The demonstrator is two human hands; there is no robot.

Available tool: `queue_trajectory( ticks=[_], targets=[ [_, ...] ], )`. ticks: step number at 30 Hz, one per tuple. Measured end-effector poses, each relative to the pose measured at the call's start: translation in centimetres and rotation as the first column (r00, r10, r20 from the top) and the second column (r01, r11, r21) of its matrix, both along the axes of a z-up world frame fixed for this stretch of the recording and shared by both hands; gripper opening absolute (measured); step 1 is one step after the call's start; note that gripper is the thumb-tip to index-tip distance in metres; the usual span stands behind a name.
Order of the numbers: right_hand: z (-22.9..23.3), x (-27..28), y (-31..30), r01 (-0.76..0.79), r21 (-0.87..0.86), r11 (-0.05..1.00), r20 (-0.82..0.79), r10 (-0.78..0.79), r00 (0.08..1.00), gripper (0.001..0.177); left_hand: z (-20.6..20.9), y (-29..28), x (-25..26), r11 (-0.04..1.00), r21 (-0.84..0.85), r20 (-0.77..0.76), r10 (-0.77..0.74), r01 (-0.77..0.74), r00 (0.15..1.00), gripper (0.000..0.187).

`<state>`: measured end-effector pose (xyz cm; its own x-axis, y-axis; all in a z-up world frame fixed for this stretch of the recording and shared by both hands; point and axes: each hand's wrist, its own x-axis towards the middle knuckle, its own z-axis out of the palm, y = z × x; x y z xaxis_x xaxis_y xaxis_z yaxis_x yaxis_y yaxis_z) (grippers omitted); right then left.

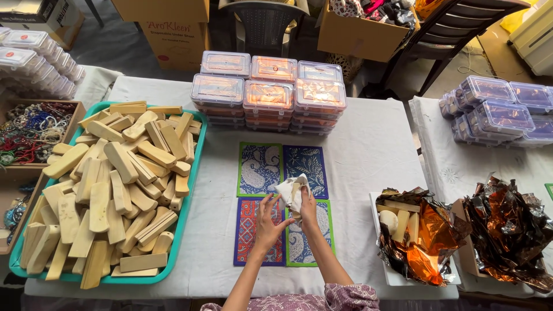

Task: Wrapping sandalwood sticks in foil and organizing them.

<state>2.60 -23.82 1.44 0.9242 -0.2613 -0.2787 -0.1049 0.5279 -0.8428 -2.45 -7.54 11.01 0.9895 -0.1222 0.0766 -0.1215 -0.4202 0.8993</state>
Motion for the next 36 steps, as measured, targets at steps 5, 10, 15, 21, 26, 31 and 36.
queue_trajectory(
  ticks=[5, 10, 15, 21, 26, 31, 36],
  targets=[
    [1.4, -1.2, 1.8, -0.119, -0.011, 0.993, -0.103, 0.117, 0.988, 0.039, -3.3, 0.4, 1.1, 0.991, 0.027, 0.149, 0.123, -0.128, 0.981, 0.084],
    [0.9, -1.7, 2.1, -0.148, -0.001, 0.989, -0.054, 0.148, 0.988, 0.038, -1.9, 1.5, 1.4, 0.977, 0.011, 0.112, 0.210, -0.213, 0.971, 0.089],
    [1.2, -1.5, 2.2, -0.005, 0.000, 1.000, -0.053, 0.005, 0.999, 0.041, -0.4, 0.5, 0.5, 0.984, 0.151, 0.113, -0.108, 0.091, 0.988, 0.101],
    [2.3, -2.2, 3.1, -0.142, -0.014, 0.990, -0.083, 0.140, 0.987, 0.036, -2.3, 0.8, 1.9, 0.977, 0.034, 0.113, 0.204, -0.209, 0.972, 0.115],
    [-1.1, -2.0, 1.1, -0.239, -0.248, 0.939, -0.125, 0.214, 0.969, 0.035, -2.3, 2.5, 2.6, 0.988, -0.146, 0.000, -0.041, 0.041, 0.999, 0.099],
    [-4.4, -1.0, -1.2, -0.148, -0.367, 0.918, -0.076, 0.129, 0.989, 0.036, -1.9, 2.7, 3.1, 0.937, -0.350, -0.169, -0.053, -0.009, 0.984, 0.046],
    [-13.1, 1.5, -5.3, 0.312, -0.153, 0.938, -0.179, -0.337, 0.924, 0.037, -2.3, 1.8, 1.3, 0.924, -0.364, -0.109, -0.171, 0.121, 0.979, 0.028]
  ],
)
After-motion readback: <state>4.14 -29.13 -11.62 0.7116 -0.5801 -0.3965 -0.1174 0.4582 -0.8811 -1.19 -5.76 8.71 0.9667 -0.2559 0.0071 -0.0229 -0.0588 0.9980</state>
